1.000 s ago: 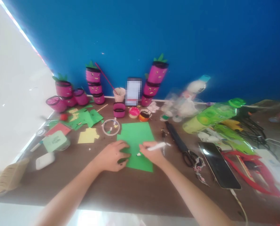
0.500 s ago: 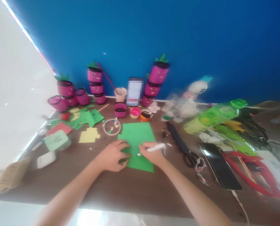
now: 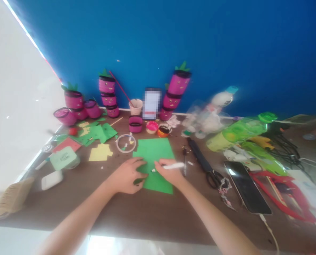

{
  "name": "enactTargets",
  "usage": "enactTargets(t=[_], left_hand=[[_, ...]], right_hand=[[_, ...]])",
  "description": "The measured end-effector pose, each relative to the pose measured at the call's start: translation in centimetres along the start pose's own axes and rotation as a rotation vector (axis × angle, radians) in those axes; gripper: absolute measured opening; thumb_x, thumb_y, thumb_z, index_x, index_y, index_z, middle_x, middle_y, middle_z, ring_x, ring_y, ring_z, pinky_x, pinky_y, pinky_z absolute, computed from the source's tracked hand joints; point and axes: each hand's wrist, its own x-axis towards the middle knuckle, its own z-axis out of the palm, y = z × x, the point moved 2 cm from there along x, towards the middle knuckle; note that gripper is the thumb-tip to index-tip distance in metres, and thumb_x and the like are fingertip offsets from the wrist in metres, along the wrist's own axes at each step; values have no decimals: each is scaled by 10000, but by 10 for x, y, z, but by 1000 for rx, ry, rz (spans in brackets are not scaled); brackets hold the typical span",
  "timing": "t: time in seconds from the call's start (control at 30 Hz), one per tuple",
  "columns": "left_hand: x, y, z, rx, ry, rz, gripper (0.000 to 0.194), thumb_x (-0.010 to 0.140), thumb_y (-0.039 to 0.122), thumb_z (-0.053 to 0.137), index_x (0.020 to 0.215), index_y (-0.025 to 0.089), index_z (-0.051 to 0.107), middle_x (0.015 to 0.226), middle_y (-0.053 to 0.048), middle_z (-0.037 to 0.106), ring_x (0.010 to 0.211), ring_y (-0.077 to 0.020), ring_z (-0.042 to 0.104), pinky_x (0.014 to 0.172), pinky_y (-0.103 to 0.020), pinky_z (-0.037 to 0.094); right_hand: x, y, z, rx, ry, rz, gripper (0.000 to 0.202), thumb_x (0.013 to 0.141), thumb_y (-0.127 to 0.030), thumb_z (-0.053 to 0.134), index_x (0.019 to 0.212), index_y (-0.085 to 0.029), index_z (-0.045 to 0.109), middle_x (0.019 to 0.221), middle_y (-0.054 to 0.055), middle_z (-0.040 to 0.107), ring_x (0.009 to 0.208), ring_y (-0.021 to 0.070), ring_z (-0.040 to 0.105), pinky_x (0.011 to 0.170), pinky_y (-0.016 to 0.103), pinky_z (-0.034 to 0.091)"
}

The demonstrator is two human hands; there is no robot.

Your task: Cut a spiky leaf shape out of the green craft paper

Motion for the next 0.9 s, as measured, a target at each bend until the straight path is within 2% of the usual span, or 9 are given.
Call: enactTargets(t=[0.27,0.5,0.9], left_hand=[[-1,1,0,12,6,2,241,722,243,561,915,243,706,1171,-103,558,1144,-276,469,919,-418,435],[0,2,-1,12,8,-4,242,710,240,573,912,235,706,1189,-107,542,1134,-275,476,920,-421,437],[0,2,-1,21,9,-1,240,715,235,573,914,233,706,1182,-110,553,1136,-272,484,931,-421,432]], right_hand=[[4,-3,3,12,11,20,383,772,-376,474,460,-179,371,441,-44,368,455,84,332,435,215,243],[4,-1,7,81,-8,53,330,777,-418,502,548,-180,482,508,-36,454,505,99,400,471,210,303],[1,-2,5,30,36,53,355,797,-378,468,515,-184,373,481,-51,355,489,89,343,464,209,257]])
